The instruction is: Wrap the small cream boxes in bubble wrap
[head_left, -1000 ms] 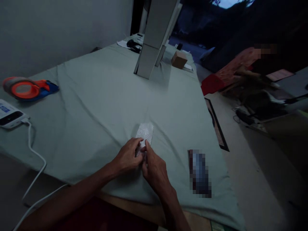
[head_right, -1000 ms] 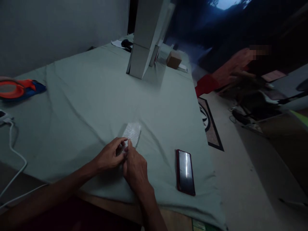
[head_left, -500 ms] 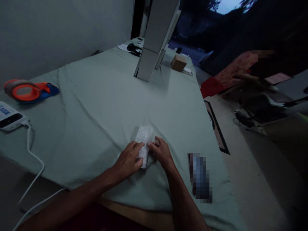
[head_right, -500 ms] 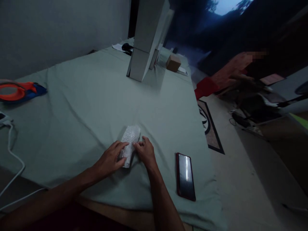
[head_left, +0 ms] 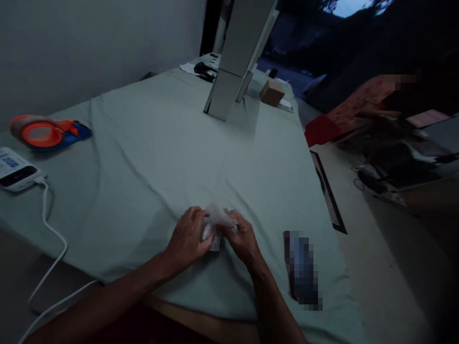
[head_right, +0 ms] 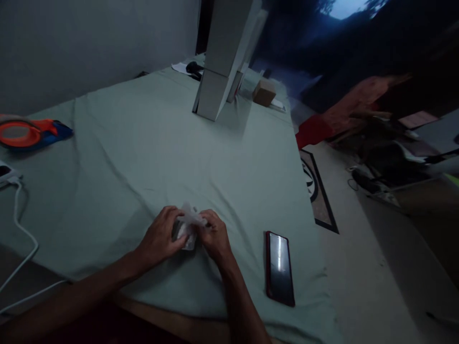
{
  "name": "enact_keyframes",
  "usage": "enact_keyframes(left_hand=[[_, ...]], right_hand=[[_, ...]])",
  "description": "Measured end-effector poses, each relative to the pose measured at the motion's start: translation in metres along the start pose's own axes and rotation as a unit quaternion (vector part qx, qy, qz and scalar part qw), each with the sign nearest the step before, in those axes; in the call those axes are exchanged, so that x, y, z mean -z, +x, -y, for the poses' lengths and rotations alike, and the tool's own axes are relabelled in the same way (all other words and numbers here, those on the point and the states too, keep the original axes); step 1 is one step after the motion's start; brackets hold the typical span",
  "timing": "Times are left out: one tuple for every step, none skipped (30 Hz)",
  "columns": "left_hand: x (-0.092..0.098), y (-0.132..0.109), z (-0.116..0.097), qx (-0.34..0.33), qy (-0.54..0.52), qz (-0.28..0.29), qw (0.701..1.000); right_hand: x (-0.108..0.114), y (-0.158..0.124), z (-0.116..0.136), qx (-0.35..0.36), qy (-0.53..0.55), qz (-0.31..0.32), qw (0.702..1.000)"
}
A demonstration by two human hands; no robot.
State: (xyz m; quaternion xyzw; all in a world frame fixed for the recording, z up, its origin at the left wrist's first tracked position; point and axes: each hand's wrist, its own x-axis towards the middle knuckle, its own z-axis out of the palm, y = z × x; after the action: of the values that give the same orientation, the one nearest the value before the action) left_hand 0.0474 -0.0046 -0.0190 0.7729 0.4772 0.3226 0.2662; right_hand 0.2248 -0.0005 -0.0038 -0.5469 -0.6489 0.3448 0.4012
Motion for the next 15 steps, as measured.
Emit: enact_keyframes(left_hand=[[0.000, -0.001, 0.001, 0.006, -0.009, -0.013, 1.000], [-0.001, -0.003, 0.002, 0.010, -0.020, -0.021, 1.000], [0.000, -0.003, 0.004, 0.011, -0.032, -0.022, 0.999], [0.000, -0.004, 0.005, 0.009, -0.043, -0.015, 0.999], [0.001, -0.003, 0.005, 0.006, -0.053, -0.002, 0.999], [0.002, -0.003, 0.006, 0.003, -0.063, 0.016, 0.998], [0.004, -0.002, 0.006, 0.004, -0.072, 0.035, 0.997], [0.005, -0.001, 0.005, 0.007, -0.081, 0.052, 0.995], [0.006, -0.001, 0.005, 0.012, -0.090, 0.065, 0.994], [0.006, 0.000, 0.004, 0.017, -0.098, 0.072, 0.992], [0.007, 0.001, 0.004, 0.021, -0.105, 0.073, 0.992], [0.007, 0.002, 0.004, 0.022, -0.111, 0.071, 0.991], [0.007, 0.004, 0.004, 0.021, -0.116, 0.068, 0.991], [0.007, 0.006, 0.005, 0.021, -0.123, 0.063, 0.990], [0.007, 0.008, 0.006, 0.024, -0.134, 0.057, 0.989]], right_hand=[[0.001, -0.007, 0.000, 0.035, -0.023, 0.009, 0.999], [0.003, -0.013, 0.001, 0.062, -0.046, 0.018, 0.997], [0.004, -0.019, 0.001, 0.083, -0.070, 0.026, 0.994], [0.006, -0.025, 0.001, 0.101, -0.098, 0.034, 0.990], [0.008, -0.031, 0.002, 0.117, -0.127, 0.045, 0.984], [0.009, -0.036, 0.003, 0.132, -0.156, 0.058, 0.977], [0.010, -0.040, 0.004, 0.145, -0.185, 0.073, 0.969], [0.010, -0.044, 0.004, 0.155, -0.211, 0.087, 0.961], [0.010, -0.047, 0.005, 0.161, -0.235, 0.099, 0.953], [0.008, -0.050, 0.005, 0.163, -0.256, 0.105, 0.947], [0.006, -0.051, 0.005, 0.164, -0.272, 0.102, 0.943], [0.003, -0.051, 0.004, 0.163, -0.280, 0.093, 0.942], [0.000, -0.051, 0.003, 0.163, -0.277, 0.079, 0.944], [-0.002, -0.049, 0.002, 0.163, -0.263, 0.061, 0.949], [-0.005, -0.046, 0.001, 0.160, -0.241, 0.042, 0.956]])
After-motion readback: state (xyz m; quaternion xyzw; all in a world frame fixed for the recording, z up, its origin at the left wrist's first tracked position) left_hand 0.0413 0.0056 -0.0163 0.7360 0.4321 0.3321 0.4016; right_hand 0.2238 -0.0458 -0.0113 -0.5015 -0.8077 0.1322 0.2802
